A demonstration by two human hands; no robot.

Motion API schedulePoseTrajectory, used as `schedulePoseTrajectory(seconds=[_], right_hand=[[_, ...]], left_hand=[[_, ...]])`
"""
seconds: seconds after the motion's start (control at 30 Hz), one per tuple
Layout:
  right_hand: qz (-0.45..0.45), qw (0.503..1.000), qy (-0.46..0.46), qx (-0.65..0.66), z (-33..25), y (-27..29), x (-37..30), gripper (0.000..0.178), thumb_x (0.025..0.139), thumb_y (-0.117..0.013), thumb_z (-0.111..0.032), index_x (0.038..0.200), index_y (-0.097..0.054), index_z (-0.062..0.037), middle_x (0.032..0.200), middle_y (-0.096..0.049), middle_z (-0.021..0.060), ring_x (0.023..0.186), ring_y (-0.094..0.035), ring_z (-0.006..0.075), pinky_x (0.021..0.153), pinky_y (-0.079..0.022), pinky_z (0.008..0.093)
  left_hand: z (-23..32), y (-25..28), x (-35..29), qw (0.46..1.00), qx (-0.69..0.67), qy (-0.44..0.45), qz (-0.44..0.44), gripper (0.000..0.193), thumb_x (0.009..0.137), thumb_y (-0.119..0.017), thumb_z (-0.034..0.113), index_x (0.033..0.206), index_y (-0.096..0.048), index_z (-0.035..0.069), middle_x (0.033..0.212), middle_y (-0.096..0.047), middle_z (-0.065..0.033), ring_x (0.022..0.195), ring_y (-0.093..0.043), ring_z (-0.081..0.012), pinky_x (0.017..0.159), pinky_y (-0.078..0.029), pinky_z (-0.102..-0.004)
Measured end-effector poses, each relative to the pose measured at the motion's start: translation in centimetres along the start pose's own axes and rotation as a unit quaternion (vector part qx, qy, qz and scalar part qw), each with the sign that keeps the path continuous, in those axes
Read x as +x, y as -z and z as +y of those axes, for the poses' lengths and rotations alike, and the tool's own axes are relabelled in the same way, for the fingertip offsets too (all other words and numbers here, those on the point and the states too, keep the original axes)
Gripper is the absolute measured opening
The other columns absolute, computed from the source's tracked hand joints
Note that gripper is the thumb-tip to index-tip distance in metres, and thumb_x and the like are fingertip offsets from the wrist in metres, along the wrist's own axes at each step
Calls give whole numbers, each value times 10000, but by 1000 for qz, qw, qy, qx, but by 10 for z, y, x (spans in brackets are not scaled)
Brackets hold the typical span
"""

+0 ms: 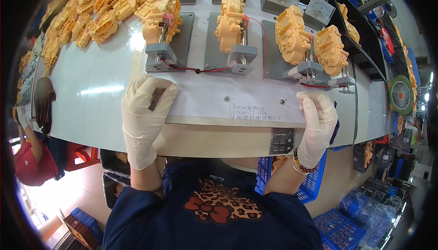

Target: Assembling and testing plastic toy casing parts on a workbench.

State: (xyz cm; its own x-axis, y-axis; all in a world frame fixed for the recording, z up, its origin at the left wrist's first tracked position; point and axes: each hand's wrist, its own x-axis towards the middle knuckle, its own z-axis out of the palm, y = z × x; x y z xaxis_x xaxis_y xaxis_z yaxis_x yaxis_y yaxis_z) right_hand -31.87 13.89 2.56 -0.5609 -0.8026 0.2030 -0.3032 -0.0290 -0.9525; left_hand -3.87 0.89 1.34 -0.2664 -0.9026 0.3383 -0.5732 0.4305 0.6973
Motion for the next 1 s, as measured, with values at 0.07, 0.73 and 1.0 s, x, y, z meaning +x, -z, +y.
schedulePoseTrajectory(seconds=[0.07,0.73,1.0], right_hand=[[1,1000,-2,2,-1,-1,0,69,886,-634,13,928,-687,25,910,-637,24,816,-544,80,752,-416,229],[-2,1000,10,2,2,-1,-1,71,883,-640,8,929,-691,27,877,-625,21,800,-537,85,754,-411,236],[0,1000,15,-8,2,-1,-1,71,882,-641,6,927,-695,20,864,-615,10,785,-521,80,740,-399,235]], left_hand=[[0,0,0,1000,1,-1,-2,91,801,-760,52,806,-670,42,736,-602,-38,649,-611,-148,574,-460,-266],[0,0,-1,1000,0,-1,2,97,792,-769,61,804,-675,42,730,-596,-42,651,-606,-158,582,-467,-277],[-2,1,-1,1000,-5,6,-2,94,795,-768,64,803,-677,41,736,-603,-44,655,-616,-157,582,-472,-272]])
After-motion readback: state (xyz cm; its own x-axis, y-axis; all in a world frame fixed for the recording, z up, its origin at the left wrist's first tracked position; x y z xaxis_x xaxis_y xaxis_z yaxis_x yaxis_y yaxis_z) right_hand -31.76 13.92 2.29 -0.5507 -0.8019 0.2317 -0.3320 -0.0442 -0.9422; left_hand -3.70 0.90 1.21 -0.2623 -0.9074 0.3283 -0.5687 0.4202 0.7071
